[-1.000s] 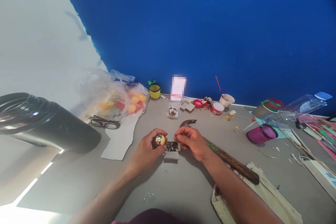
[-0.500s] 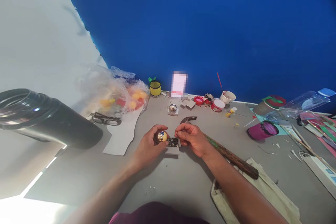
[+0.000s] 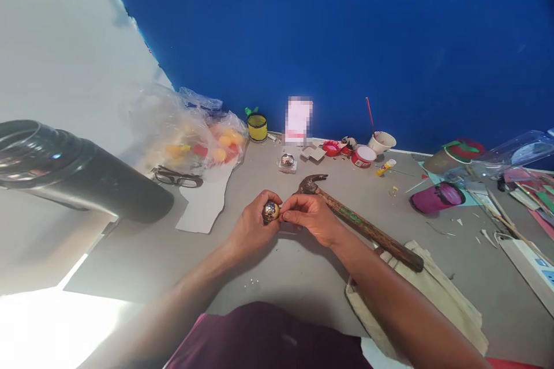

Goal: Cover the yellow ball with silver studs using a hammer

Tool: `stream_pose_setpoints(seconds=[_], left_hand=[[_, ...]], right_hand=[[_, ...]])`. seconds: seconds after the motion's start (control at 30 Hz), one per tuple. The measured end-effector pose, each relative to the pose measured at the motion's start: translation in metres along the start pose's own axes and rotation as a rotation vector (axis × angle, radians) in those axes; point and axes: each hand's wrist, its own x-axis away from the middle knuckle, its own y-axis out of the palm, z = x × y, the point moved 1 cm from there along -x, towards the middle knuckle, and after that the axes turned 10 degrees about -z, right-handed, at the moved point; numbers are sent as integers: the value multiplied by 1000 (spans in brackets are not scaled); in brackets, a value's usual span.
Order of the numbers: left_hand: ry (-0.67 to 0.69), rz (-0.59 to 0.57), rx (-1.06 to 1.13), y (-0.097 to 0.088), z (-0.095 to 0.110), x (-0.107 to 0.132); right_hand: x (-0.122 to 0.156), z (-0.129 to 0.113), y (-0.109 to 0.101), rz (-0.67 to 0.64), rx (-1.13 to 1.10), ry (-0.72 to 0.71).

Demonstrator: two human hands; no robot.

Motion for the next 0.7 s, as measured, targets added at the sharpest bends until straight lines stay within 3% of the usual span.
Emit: stream_pose_setpoints(seconds=[0.2,0.7], left_hand=[[47,-22,-14,3,-5,1],[20,-33,-24,8,-7,1]], right_hand=[[1,-3,4,23,49,16],[0,-4,3,19,65,41]])
